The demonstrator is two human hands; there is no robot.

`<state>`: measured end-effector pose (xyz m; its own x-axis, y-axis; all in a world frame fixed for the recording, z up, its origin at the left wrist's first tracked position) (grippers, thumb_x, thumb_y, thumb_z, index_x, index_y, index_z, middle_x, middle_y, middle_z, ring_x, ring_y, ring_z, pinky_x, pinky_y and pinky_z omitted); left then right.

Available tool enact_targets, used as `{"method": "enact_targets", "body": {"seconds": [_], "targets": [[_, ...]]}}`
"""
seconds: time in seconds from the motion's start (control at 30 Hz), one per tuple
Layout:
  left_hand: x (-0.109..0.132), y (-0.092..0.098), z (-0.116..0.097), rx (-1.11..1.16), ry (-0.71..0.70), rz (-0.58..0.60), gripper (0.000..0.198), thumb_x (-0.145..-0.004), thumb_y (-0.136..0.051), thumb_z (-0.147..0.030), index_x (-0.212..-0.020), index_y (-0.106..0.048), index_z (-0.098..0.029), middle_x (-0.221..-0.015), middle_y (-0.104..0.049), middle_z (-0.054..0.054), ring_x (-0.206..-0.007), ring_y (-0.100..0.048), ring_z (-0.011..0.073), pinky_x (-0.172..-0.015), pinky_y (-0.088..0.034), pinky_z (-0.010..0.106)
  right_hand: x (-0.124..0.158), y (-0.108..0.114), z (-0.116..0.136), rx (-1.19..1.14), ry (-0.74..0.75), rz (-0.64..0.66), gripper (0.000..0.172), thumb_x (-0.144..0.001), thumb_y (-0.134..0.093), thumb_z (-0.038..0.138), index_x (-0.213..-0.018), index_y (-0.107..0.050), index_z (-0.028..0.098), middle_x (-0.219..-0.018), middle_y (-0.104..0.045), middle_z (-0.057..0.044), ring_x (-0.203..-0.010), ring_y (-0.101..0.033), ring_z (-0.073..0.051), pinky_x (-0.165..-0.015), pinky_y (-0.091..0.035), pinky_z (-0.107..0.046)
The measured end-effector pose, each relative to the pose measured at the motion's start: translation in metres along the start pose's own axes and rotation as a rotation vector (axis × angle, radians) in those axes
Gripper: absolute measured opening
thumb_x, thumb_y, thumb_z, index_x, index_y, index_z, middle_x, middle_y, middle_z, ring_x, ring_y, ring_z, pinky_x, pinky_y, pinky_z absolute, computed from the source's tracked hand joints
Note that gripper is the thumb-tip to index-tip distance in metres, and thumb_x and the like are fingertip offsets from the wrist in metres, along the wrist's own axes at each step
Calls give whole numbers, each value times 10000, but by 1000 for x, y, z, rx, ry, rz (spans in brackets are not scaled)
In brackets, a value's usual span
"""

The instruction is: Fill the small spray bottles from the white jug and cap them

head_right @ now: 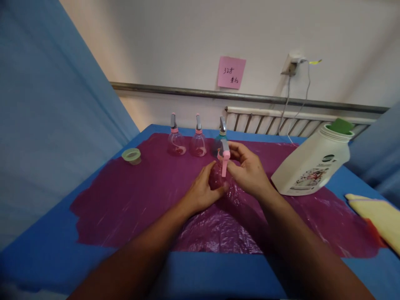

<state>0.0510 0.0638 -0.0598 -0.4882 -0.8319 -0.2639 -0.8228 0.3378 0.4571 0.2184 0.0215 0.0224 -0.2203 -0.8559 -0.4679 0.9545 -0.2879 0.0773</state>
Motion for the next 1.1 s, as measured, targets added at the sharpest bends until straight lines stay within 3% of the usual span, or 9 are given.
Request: {"method": "enact_targets", "body": {"seconds": [0.13,0.43,0.67,0.87,1.1], "targets": [[1,-5,8,39,85,42,899,-856,-923,-410,-1638,-492,-311,-1516,-732,129,-1365,-731,393,-1166,-593,578,10,4,-30,22,-41,-34,406,-887,-947,420,-1236,-808,263,-1195,-848,-52,-1025,-786,-205,-976,-655,-370],[-2,-5,5,-8,72,55,859,-862,-912,-388,-1598,-489,-265,-1531,-732,142,-1385,-734,376,-1179,-584,569,12,8,-28,87,-10,-53,322,-958,-874,451,-1202,-815,249,-1109,-845,-48,-1003,-789,-223,-907,-639,-355],[-1,-6,3,41,47,63,838,-897,-901,-407,-1604,-485,-242,-1521,-726,164,-1352,-745,371,-1159,-599,566,10,5,-24,170,24,-39,323,-978,-832,402,-1256,-831,237,-1176,-865,-65,-1068,-808,-234,-1023,-629,-402],[0,-7,5,36,40,70,875,-895,-901,-387,-1640,-462,-248,-1587,-690,164,-1428,-707,371,-1224,-567,574,16,1,-28,173,14,25,303,-995,-803,402,-1246,-814,231,-1164,-867,-63,-1037,-811,-230,-958,-643,-379],[-1,-6,2,81,-32,69,949,-913,-910,-388,-1714,-413,-273,-1705,-602,182,-1559,-619,392,-1299,-506,630,20,2,-41,88,-2,1,457,-943,-850,382,-1371,-743,263,-1276,-852,-68,-1137,-816,-238,-1080,-649,-431]]}}
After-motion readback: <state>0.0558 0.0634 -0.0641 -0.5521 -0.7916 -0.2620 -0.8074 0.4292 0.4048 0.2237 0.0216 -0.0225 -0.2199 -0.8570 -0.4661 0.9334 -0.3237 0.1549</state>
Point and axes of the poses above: each hand's wrist, its own x-axis away from the middle knuckle, its own y-axis out of the back of the hand, z = x × y, the point moved 6 cm from there along -x, towards the middle knuckle
